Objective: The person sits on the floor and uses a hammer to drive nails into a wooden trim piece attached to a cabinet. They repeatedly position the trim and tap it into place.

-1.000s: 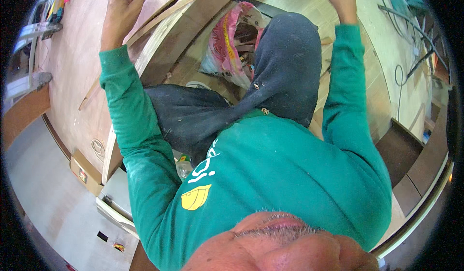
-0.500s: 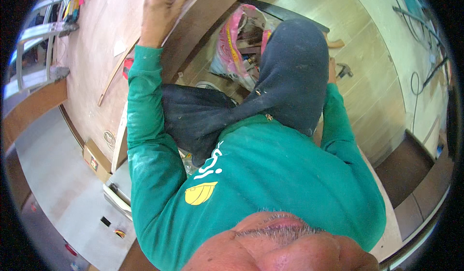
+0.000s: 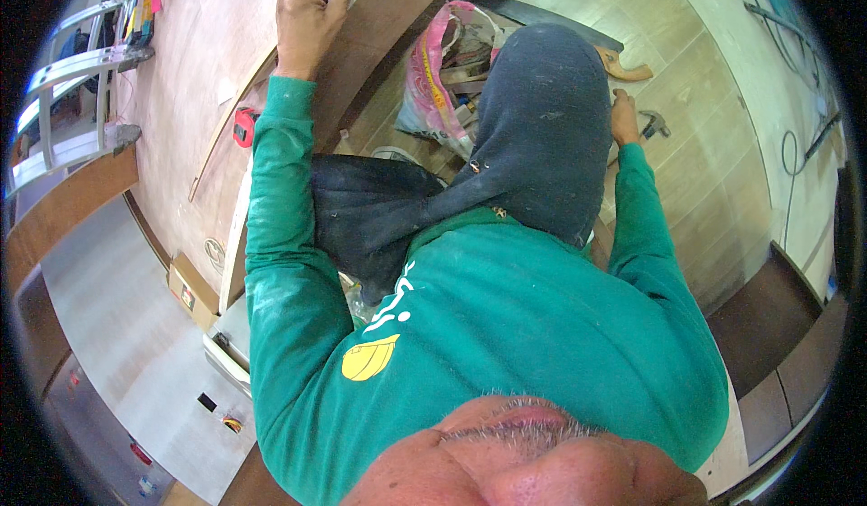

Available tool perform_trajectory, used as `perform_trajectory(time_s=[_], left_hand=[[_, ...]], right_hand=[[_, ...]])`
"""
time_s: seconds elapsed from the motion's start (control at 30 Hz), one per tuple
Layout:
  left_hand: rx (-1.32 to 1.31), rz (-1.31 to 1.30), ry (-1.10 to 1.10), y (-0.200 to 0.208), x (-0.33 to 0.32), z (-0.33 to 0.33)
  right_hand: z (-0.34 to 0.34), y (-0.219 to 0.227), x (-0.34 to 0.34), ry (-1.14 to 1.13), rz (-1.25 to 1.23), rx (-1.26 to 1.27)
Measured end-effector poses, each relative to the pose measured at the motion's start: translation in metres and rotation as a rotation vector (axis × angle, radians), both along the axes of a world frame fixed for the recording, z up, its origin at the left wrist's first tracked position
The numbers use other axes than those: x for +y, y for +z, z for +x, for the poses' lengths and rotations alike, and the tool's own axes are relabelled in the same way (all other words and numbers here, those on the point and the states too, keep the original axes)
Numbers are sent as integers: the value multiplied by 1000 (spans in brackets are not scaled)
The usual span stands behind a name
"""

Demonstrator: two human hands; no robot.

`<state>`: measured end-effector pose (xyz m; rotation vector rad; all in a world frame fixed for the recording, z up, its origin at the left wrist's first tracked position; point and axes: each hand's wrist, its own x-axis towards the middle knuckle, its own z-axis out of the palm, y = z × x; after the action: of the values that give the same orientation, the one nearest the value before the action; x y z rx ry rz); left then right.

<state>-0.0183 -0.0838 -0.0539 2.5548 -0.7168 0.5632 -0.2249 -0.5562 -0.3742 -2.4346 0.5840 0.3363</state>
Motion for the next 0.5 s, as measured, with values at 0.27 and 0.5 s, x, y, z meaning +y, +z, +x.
perform_trajectory(time_s=[0.27,0.5], left_hand=[[-86,3,-17,4,-6,0],[-33,-68,-17,1,-1,0]], right_hand=[[12,12,7,51,-17,-18],[65,40,8,38,155,-318]])
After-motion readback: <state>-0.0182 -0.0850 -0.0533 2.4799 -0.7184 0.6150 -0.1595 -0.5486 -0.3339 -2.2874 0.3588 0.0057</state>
